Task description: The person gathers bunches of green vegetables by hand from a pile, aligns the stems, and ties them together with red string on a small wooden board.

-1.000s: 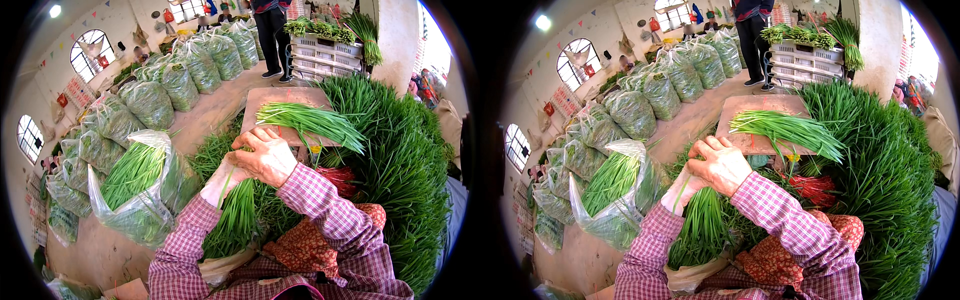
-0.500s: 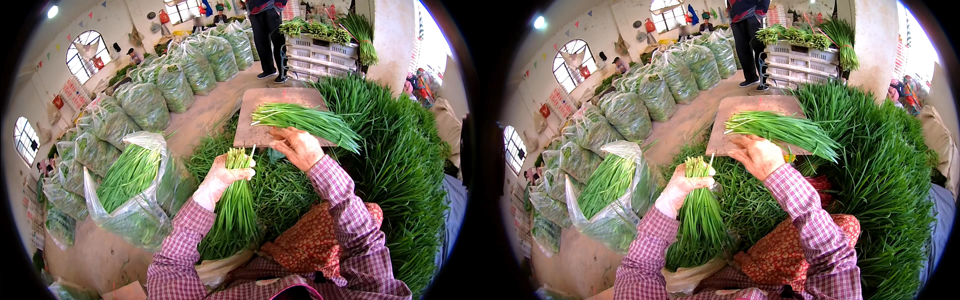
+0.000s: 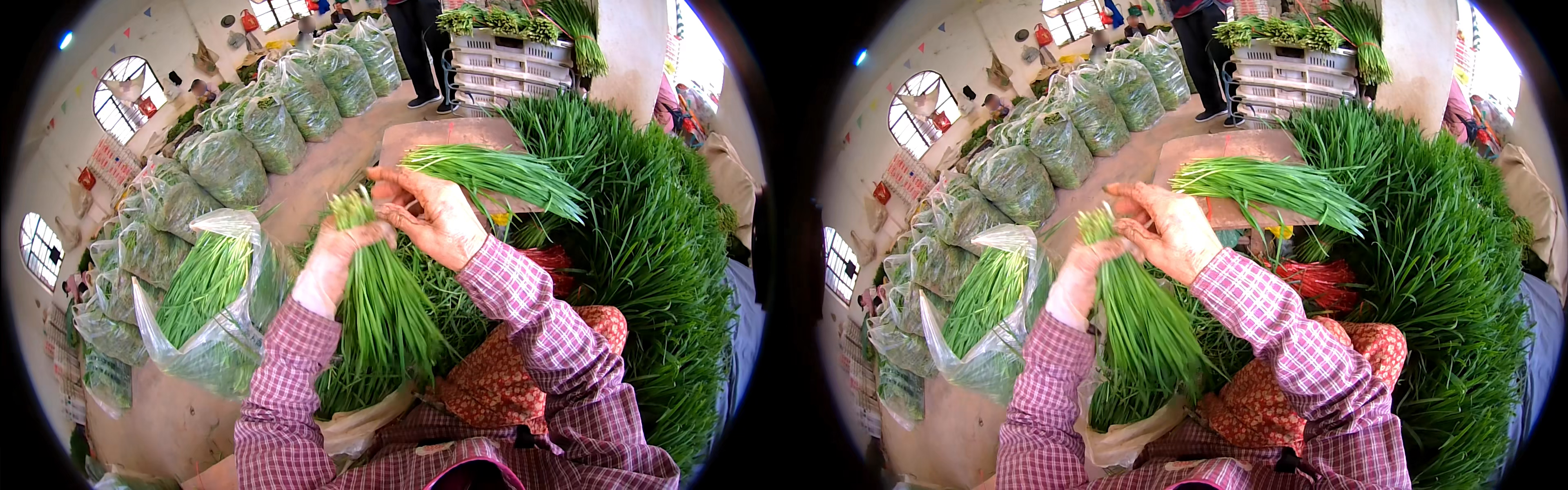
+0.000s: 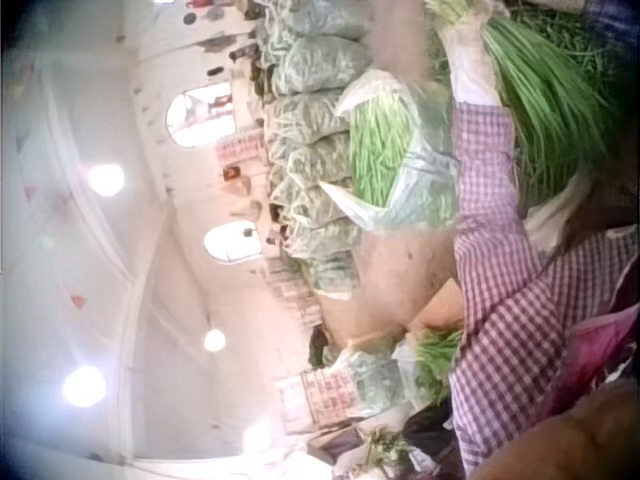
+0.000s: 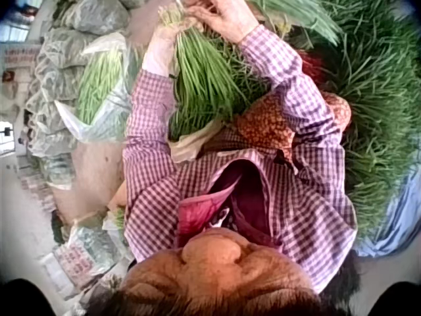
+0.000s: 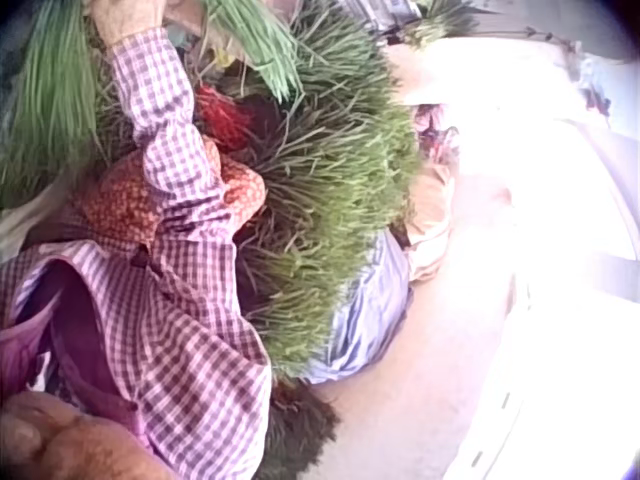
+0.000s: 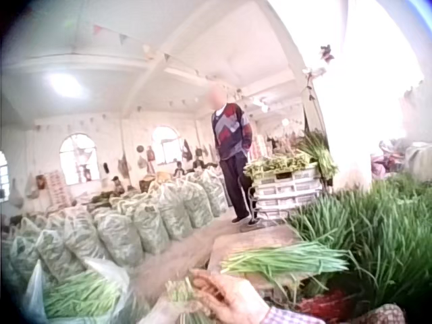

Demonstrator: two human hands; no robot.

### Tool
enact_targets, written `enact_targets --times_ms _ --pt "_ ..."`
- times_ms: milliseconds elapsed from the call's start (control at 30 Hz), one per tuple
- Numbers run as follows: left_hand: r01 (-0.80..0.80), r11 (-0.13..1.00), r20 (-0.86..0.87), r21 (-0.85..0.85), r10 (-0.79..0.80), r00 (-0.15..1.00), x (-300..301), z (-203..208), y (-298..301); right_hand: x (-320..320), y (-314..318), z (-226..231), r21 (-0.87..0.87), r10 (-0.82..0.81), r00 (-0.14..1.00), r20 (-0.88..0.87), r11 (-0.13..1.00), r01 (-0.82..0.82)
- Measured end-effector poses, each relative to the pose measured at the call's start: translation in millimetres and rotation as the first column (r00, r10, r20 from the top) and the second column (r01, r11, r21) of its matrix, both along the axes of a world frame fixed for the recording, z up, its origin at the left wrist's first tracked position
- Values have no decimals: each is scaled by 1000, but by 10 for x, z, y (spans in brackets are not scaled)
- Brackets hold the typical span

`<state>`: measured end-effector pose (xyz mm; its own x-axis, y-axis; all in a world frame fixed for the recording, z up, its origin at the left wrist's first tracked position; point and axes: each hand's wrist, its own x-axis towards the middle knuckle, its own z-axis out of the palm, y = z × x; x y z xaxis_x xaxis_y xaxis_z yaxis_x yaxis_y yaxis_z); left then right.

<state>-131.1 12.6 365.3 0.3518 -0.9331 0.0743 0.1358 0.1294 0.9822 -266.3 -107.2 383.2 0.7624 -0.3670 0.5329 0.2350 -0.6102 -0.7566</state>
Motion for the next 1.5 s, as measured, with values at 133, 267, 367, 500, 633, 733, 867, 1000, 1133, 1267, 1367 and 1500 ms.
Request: enact_targets --times_ms 133,267,367,500,633,733,867,1000,1133,1267,1367,1500 --pt "-104 982 -84 -155 92 992 121 210 -68 59 48 -286 -235 -70 990 120 967 97" --pt "-201 950 -256 -238 138 957 263 329 -15 15 -12 -624 -146 -110 994 6 983 110" --pt "-214 933 -279 -291 131 951 370 334 31 -85 -179 -841 -185 -111 993 -36 977 103" --pt "-202 927 -325 -317 94 941 442 242 33 -181 -111 -720 -238 -87 994 68 966 101" --pt "-208 926 -300 -315 110 947 395 198 -13 -241 73 -479 -336 -150 978 143 923 191" --pt "-206 922 -318 -328 97 943 349 220 -10 -201 199 -442 -331 -164 984 68 927 177" --pt "-198 896 -310 -397 72 948 295 224 -17 -66 285 -441 -276 -209 975 75 935 222" --pt "-227 892 -100 -391 204 974 119 259 -29 148 295 -497 -239 -224 974 16 945 221" --pt "-229 879 102 -419 297 950 -78 264 -34 353 362 -619 -110 -139 975 171 981 159" --pt "-169 887 7 -431 191 982 42 353 20 274 472 -700 -91 -163 951 263 977 193" --pt "-152 867 -51 -475 145 988 60 347 -22 192 372 -809 -139 -163 971 174 972 188" --pt "-171 882 -36 -439 173 984 166 345 -37 114 243 -1181 -294 -183 970 -160 947 130"
